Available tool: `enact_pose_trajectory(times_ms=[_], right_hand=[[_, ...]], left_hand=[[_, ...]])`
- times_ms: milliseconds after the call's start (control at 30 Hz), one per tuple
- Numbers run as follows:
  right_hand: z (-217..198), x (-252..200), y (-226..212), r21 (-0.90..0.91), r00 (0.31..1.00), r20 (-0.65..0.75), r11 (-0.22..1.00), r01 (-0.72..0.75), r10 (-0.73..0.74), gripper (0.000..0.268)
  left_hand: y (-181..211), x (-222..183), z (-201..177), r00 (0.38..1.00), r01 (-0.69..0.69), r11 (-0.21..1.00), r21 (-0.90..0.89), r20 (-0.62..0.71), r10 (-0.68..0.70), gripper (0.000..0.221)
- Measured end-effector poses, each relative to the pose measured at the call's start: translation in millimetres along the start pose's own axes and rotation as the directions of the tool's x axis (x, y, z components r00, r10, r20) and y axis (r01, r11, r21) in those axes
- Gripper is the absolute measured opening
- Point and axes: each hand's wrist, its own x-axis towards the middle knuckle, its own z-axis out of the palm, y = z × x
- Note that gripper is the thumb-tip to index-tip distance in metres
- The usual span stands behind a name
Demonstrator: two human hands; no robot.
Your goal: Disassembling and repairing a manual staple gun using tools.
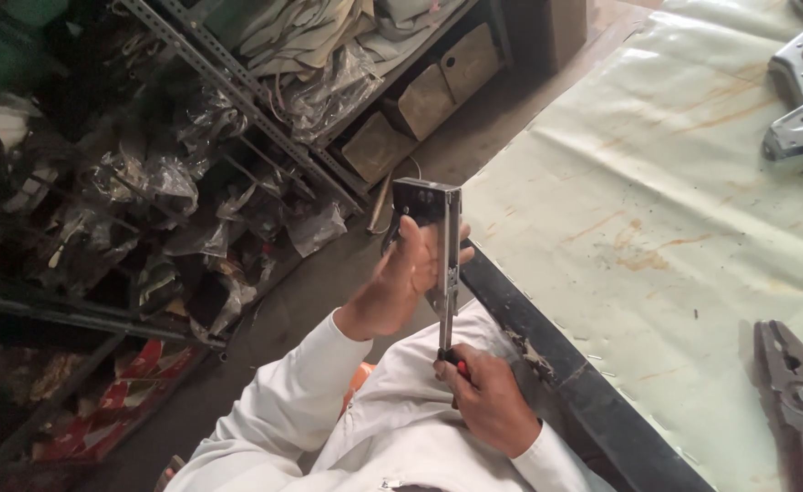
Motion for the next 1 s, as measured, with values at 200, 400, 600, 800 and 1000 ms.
enact_pose_trajectory(times_ms=[200, 400, 600, 800, 1000], right_hand=[[-9, -15, -6, 0.026, 0.998, -0.037, 0.999, 0.045, -0.044, 0.018], [-16, -30, -11, 0.164, 0.982, -0.17, 0.981, 0.107, -0.078, 0.019], [-20, -34, -8, 0.354, 0.974, -0.21, 0.922, 0.161, -0.089, 0.023], [-24, -42, -22, 0.298, 0.933, -0.352, 0.935, 0.194, -0.082, 0.031], [-30, -48, -26, 0.182, 0.896, -0.412, 0.949, 0.256, -0.163, 0.032]], left_hand=[[14, 11, 5, 0.996, 0.064, 0.992, -0.109, -0.055, -0.071, 0.117], [35, 16, 22, 0.981, 0.13, 0.963, -0.236, -0.107, -0.159, 0.118], [38, 16, 39, 0.981, 0.117, 0.944, -0.307, -0.11, -0.157, 0.115], [48, 14, 52, 0.976, 0.111, 0.916, -0.385, -0.134, -0.174, 0.117], [41, 14, 58, 0.977, 0.171, 0.862, -0.477, -0.028, -0.209, 0.122]])
